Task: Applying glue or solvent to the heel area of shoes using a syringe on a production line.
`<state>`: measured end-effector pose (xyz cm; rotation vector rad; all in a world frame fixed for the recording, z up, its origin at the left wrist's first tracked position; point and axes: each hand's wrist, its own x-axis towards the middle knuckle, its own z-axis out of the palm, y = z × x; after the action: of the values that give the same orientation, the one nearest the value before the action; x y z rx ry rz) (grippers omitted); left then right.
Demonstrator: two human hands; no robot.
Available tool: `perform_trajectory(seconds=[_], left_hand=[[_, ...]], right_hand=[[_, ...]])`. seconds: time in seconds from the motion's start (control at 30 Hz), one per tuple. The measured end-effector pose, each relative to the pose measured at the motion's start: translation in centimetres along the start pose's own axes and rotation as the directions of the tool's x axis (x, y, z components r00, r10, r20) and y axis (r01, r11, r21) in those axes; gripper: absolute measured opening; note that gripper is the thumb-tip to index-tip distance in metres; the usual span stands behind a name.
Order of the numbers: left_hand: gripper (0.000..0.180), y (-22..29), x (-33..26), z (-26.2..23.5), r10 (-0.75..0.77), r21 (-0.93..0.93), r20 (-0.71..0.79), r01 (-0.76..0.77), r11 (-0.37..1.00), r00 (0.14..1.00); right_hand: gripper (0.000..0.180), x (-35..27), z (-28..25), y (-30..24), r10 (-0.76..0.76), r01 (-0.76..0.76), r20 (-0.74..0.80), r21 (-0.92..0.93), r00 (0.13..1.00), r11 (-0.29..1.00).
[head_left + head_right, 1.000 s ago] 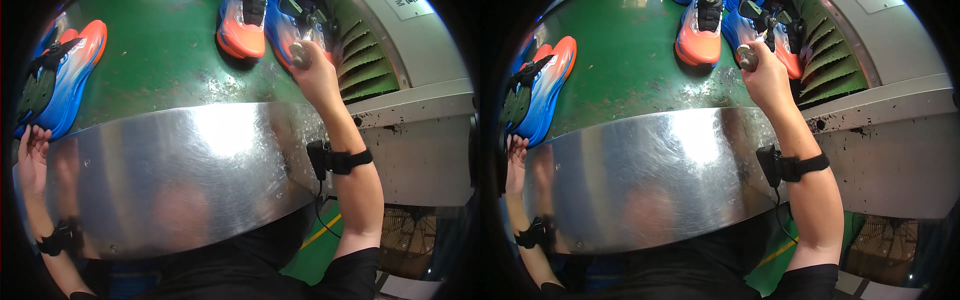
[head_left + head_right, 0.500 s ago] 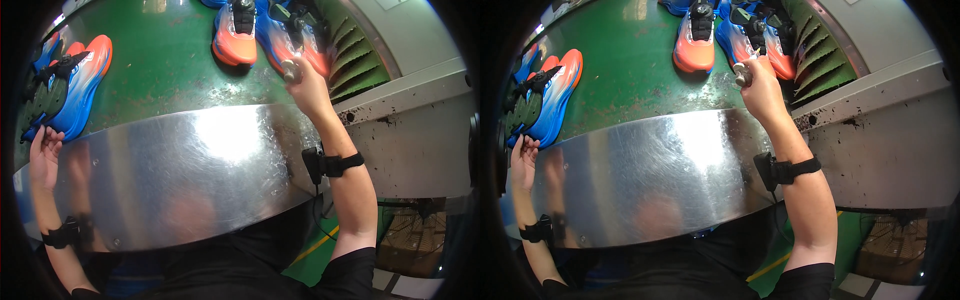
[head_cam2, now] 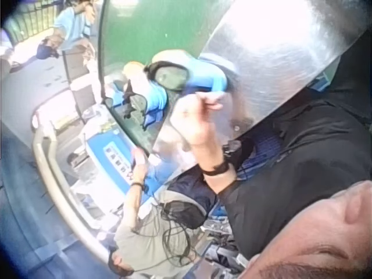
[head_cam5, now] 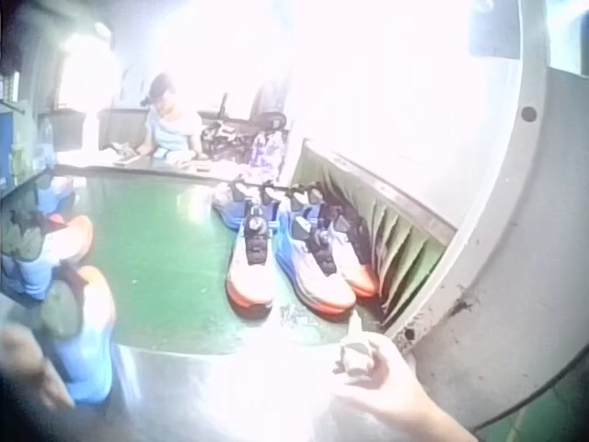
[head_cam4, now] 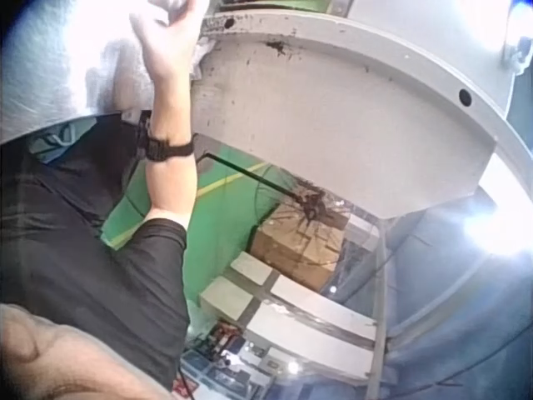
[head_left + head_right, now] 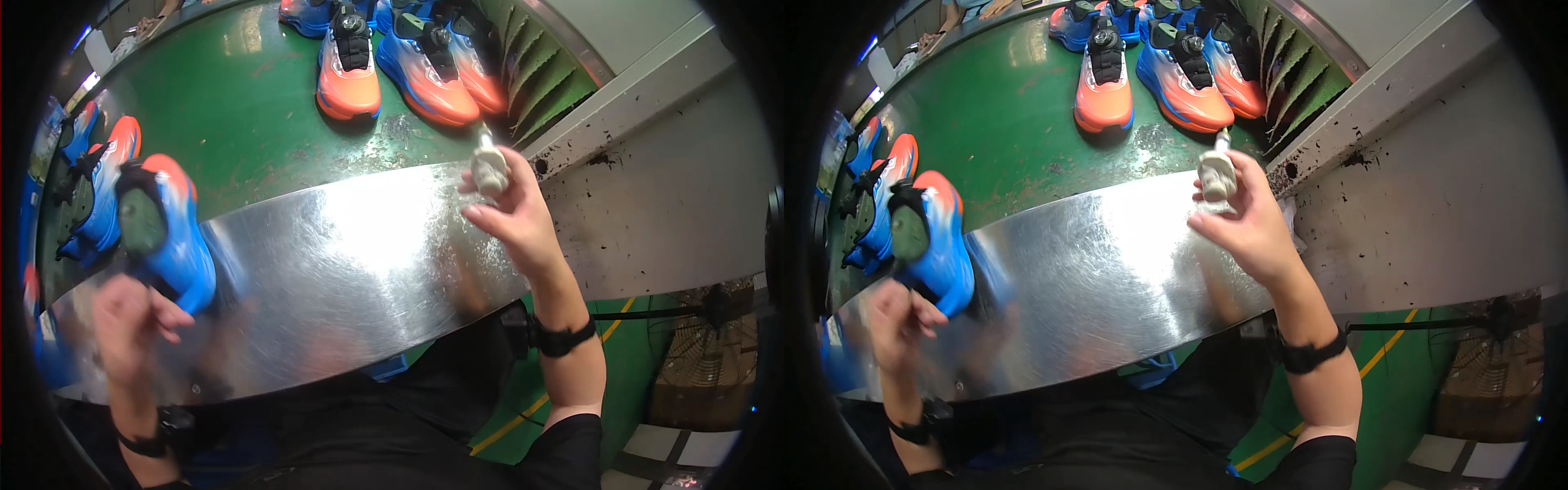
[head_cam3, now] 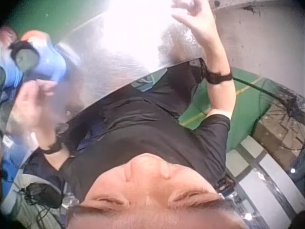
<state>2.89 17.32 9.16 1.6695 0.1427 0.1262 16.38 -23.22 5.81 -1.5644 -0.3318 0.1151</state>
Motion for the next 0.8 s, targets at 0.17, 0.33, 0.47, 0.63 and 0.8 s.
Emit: perform_trajectory(seconds=[0.17,0.33,0.47,0.63,0.8], left_hand=[[0.033,1.1,-4.7,7.0,-0.002,-0.064,0.291,0.022,0.998,0.957],[0.021,-1.0,-4.0,9.5,0.022,-0.029,0.516,-0.008,1.0,0.856],[0.031,-1.8,-2.6,4.6,0.007,-0.292,0.236,0.064,0.954,0.972],[0.028,-4.1,5.6,0.7,-0.045,0.049,-0.182,0.054,0.997,0.982],[0.032,-6.2,12.4,0.1,-0.262,0.055,0.066,0.258,0.964,0.963]], right_hand=[[0.057,-5.9,-1.8,-0.1,0.142,-0.142,0.016,0.203,0.99,0.969],[0.047,-9.5,-2.7,0.2,0.229,-0.233,0.041,0.138,0.973,0.963],[0.049,-11.7,-3.8,0.0,0.253,-0.255,0.037,0.101,0.967,0.962],[0.052,-13.3,-4.3,0.5,0.269,-0.269,-0.01,0.026,0.963,0.963],[0.046,-14.9,-3.8,-0.2,0.256,-0.253,0.007,-0.143,0.967,0.957]])
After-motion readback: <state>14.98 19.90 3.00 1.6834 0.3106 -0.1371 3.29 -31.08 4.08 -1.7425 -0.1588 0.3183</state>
